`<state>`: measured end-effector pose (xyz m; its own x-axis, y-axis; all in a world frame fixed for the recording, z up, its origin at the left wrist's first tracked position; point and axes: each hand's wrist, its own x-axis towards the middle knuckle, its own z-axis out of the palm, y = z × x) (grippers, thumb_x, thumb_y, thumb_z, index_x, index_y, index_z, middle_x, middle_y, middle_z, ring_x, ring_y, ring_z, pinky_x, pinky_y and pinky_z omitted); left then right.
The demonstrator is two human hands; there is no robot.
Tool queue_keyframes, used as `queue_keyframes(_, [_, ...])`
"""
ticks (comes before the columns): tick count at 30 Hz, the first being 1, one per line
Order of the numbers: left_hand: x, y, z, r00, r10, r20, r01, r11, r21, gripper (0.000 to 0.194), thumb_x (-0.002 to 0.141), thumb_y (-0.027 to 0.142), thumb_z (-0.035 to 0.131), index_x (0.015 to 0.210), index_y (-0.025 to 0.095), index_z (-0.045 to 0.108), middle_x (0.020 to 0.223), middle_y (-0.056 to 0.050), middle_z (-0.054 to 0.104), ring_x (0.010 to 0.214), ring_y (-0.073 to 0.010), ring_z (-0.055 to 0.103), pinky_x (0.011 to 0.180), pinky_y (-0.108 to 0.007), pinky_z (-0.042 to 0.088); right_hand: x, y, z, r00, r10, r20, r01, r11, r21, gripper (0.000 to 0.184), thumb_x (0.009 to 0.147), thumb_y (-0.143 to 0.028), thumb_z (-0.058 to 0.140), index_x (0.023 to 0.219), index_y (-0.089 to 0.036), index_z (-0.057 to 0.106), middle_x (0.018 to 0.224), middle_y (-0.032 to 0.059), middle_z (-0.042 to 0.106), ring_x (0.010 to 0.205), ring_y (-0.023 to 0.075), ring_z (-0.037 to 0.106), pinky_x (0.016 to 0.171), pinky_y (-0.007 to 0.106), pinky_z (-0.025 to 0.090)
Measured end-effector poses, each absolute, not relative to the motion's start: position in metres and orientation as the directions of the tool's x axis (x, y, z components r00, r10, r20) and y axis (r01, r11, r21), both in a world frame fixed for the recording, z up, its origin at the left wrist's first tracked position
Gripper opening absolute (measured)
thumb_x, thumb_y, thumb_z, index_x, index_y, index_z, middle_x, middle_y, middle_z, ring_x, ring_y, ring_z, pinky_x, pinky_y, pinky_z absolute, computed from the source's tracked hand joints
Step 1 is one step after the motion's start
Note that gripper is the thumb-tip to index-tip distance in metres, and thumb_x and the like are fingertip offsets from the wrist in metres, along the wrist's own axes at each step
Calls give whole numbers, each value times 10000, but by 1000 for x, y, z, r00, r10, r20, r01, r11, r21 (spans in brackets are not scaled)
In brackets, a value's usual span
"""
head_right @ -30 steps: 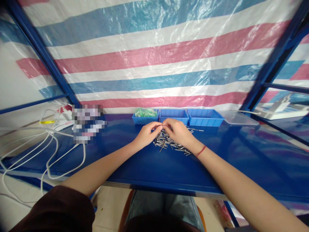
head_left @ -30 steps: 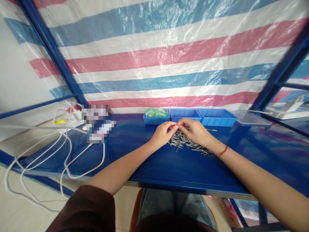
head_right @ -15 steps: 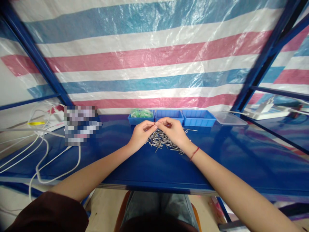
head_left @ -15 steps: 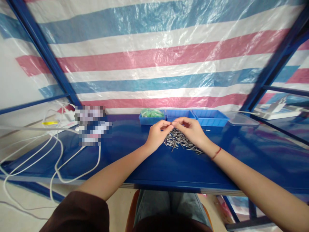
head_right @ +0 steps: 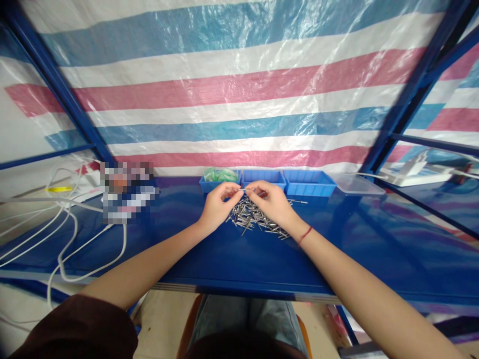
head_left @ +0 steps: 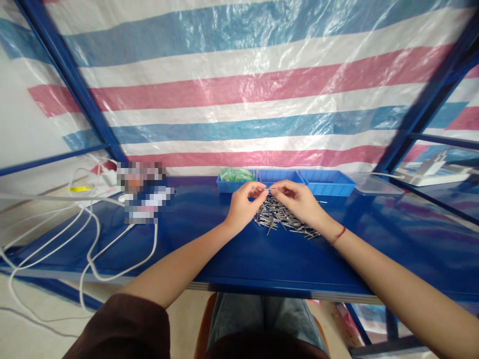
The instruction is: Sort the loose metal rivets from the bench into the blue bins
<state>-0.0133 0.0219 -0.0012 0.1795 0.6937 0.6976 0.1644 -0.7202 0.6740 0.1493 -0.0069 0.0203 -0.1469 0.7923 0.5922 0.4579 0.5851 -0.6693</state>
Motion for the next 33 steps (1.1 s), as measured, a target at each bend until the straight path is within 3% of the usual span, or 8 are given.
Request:
queue_keyframes(3, [-14, 24, -2, 213, 690, 691, 179, -723, 667, 214, 799, 260, 619, 999, 189, 591, 859, -30, 676, 770, -130, 632, 724, -265, 505, 152, -2, 18, -209, 792, 574, 479, 594, -646, 303, 836, -433, 525, 835, -167, 669, 794, 55, 679, 706, 168, 587, 666, 307, 465])
queue_keyframes(6, [-15, 30, -2, 235, 715, 659, 268, -699, 663, 366, 795, 259, 621, 1141, 184, 532, 873, -29, 674, 772, -135, 626, 685, -257, 491, 163, 13, 19, -109, 809, 578, 605, 515, -607, 313, 861, -397, 477, 793, -160, 669, 795, 64, 689, 728, 182, 605, 688, 303, 453])
queue_keyframes(11, [-25, 42, -1, 315, 735, 600, 428, -674, 602, 176, 827, 211, 556, 985, 177, 624, 877, -23, 674, 752, -123, 615, 744, -266, 492, 189, 51, 29, 68, 795, 603, 921, 182, -344, 324, 885, -308, 428, 785, -136, 685, 819, 119, 703, 750, 218, 630, 673, 292, 406])
queue_keyframes(16, [-37, 46, 0, 559, 676, 481, 539, -737, 409, 194, 845, 141, 466, 904, 179, 646, 902, -32, 664, 838, -150, 612, 819, -295, 482, 198, 59, 29, 68, 814, 577, 984, 40, -172, 369, 897, -345, 414, 836, -111, 693, 887, 171, 696, 806, 249, 639, 670, 299, 401])
queue_keyframes(20, [-44, 49, 1, 711, 604, 359, 556, -796, 237, 237, 865, 147, 424, 925, 177, 651, 946, -52, 645, 925, -175, 598, 877, -316, 463, 195, 37, 21, 19, 796, 605, 968, 137, -211, 340, 895, -353, 421, 903, -139, 685, 869, 118, 699, 789, 229, 639, 666, 291, 406])
queue_keyframes(23, [-46, 51, 1, 756, 564, 332, 534, -825, 186, 237, 883, 234, 459, 983, 208, 672, 992, -50, 638, 950, -173, 598, 898, -304, 453, 190, 21, 19, -21, 819, 573, 928, 229, -294, 272, 864, -310, 465, 874, -155, 689, 823, 78, 703, 734, 196, 633, 649, 274, 405])
queue_keyframes(27, [-45, 50, 4, 754, 584, 300, 556, -811, 181, 255, 888, 264, 463, 984, 220, 695, 1010, -46, 653, 945, -174, 611, 881, -290, 457, 179, 9, 23, -18, 852, 523, 853, 286, -436, 240, 838, -286, 487, 817, -161, 691, 765, 48, 698, 652, 161, 611, 616, 263, 398])
queue_keyframes(33, [-42, 48, 8, 697, 676, 240, 617, -736, 279, 201, 777, 182, 555, 908, 185, 706, 913, -34, 683, 796, -152, 627, 762, -244, 468, 165, 3, 26, -119, 851, 512, 828, 370, -421, 223, 821, -259, 485, 791, -171, 687, 754, 37, 693, 636, 150, 589, 614, 267, 387])
